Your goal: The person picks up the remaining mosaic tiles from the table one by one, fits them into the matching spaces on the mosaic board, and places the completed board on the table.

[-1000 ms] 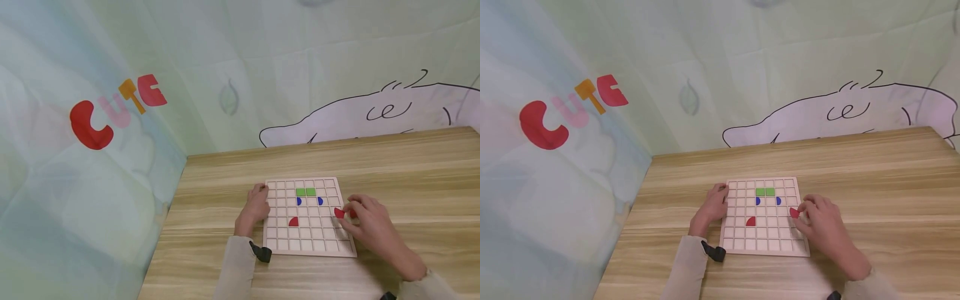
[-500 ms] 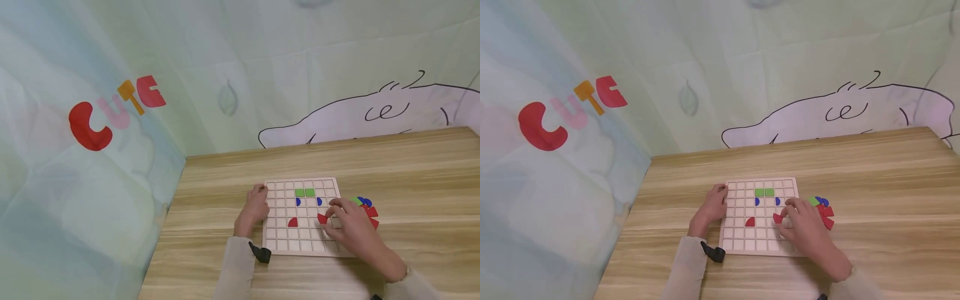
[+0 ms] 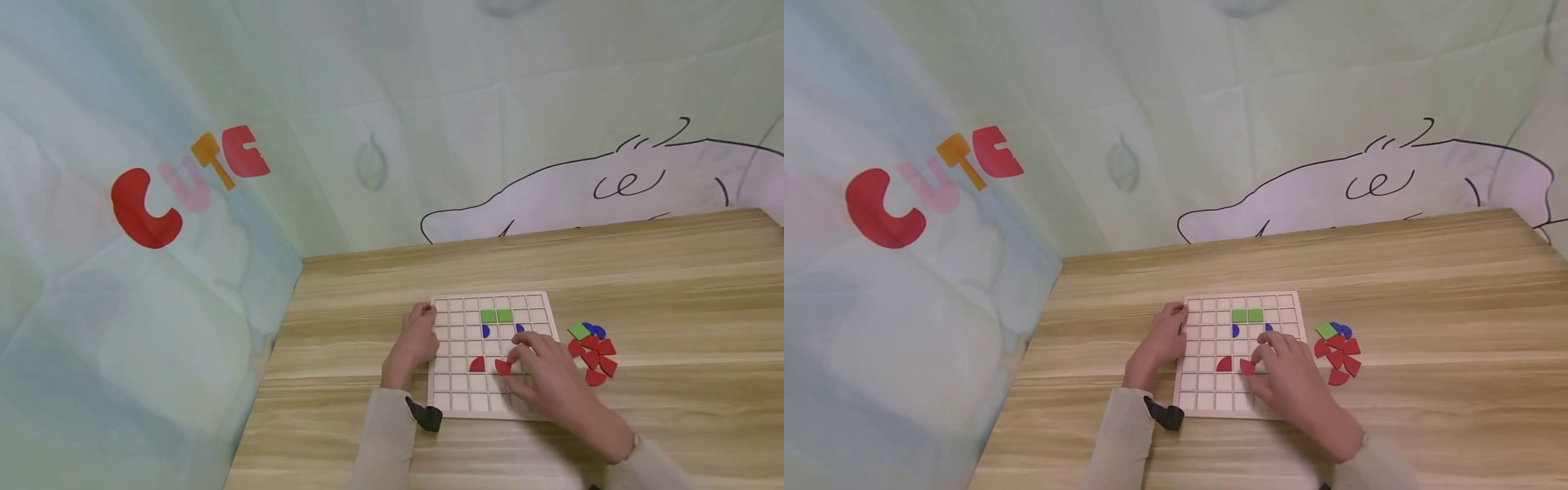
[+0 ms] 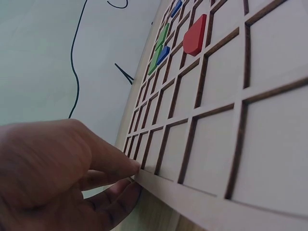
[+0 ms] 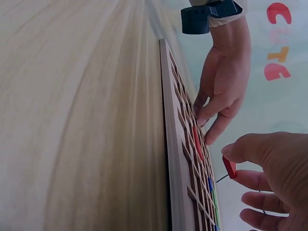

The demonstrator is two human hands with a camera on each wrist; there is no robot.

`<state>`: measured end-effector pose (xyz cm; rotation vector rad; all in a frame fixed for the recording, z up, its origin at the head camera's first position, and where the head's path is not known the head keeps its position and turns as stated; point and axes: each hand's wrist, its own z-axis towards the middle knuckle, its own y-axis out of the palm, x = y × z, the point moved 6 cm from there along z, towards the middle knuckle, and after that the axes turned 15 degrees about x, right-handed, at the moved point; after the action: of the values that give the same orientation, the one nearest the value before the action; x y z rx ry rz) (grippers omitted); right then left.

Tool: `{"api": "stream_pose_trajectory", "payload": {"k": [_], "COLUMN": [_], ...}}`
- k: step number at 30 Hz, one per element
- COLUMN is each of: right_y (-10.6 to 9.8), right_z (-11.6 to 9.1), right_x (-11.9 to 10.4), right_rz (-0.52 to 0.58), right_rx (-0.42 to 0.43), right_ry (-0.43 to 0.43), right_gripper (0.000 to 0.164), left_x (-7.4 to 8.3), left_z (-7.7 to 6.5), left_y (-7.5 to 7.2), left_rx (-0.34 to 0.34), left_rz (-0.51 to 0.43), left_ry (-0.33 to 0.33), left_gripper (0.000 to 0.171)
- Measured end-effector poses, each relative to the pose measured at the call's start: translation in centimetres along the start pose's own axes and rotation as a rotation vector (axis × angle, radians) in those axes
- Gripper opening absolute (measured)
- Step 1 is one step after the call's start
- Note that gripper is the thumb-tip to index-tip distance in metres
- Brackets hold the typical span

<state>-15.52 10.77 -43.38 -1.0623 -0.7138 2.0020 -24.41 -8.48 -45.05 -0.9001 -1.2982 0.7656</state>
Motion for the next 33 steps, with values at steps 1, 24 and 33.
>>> {"api": "stream_pose_trajectory", "payload": {"k": [1,24,33], "right_y": [0.1,3.1,3.4], "right_z": [0.0,-0.2,-0.3], "right_x": [-0.2,-2.3,-2.5], "right_rz": [-0.001,-0.004,-0.037], "right_rx": [-0.005,-0.033,-0.043], "right_ry": [-0.002,-0.1,-0.105], "right_gripper": [0.025,0.02,0.023], "left_x": [0.0,0.0,0.0], "left_z": [0.0,0.0,0.0], "left_y": [0.0,0.0,0.0], "left_rx": [0.0,0.012,0.016], "left_rz": [0.002,-0.003,-0.005], "left_ry": [0.001,-0.001,-0.006], "left_gripper": [0.055,0.056,0.056]}}
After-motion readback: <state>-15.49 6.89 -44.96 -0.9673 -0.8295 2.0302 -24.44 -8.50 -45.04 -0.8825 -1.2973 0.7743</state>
